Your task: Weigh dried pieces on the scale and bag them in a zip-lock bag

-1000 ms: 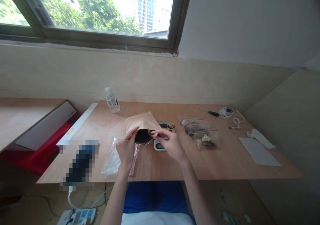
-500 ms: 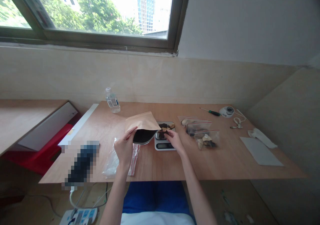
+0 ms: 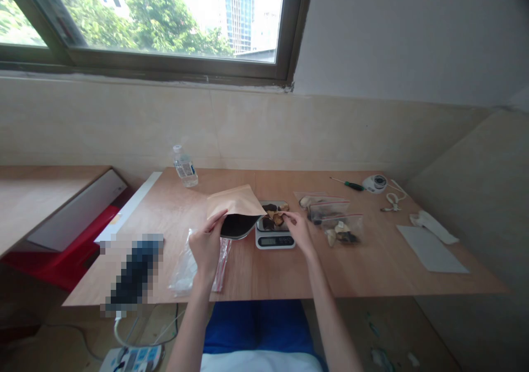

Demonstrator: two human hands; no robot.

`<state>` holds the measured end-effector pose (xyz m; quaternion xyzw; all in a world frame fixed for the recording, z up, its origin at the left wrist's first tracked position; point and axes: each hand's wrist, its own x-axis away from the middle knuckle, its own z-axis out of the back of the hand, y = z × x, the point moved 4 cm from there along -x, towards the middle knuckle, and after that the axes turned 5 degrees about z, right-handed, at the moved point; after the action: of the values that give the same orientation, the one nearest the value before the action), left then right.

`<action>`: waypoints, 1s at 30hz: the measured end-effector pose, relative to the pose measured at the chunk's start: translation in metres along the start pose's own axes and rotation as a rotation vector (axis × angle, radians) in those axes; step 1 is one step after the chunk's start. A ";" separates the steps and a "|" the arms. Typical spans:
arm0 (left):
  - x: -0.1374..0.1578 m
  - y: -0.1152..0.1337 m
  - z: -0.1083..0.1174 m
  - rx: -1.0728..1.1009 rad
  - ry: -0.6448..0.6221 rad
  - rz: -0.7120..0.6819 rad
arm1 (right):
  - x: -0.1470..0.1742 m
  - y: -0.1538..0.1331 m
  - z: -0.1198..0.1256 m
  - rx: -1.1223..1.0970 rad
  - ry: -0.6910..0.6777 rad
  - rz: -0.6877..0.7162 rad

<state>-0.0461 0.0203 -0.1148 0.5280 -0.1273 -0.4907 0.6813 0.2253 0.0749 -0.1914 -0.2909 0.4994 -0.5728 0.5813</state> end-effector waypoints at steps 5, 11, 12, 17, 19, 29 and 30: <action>0.000 0.003 0.001 0.015 -0.014 0.019 | -0.005 0.019 0.015 0.083 0.120 -0.054; 0.001 0.004 0.000 0.021 -0.020 0.024 | 0.000 0.032 0.011 0.153 0.162 -0.064; 0.001 0.004 0.000 0.019 -0.021 0.025 | 0.001 0.032 0.009 0.163 0.158 -0.053; 0.000 0.003 0.000 0.021 -0.027 0.032 | 0.006 0.021 0.007 0.237 0.209 -0.004; 0.000 0.003 0.000 0.018 -0.024 0.032 | 0.008 0.011 0.010 0.264 0.258 0.013; 0.003 0.005 -0.006 -0.004 -0.029 0.022 | 0.046 -0.110 -0.017 0.022 -0.044 0.437; 0.003 0.005 -0.006 -0.006 -0.030 0.023 | 0.051 -0.119 -0.026 0.007 -0.112 0.467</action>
<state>-0.0379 0.0216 -0.1139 0.5171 -0.1420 -0.4913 0.6864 0.1485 0.0112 -0.1042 -0.1968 0.5180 -0.4073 0.7260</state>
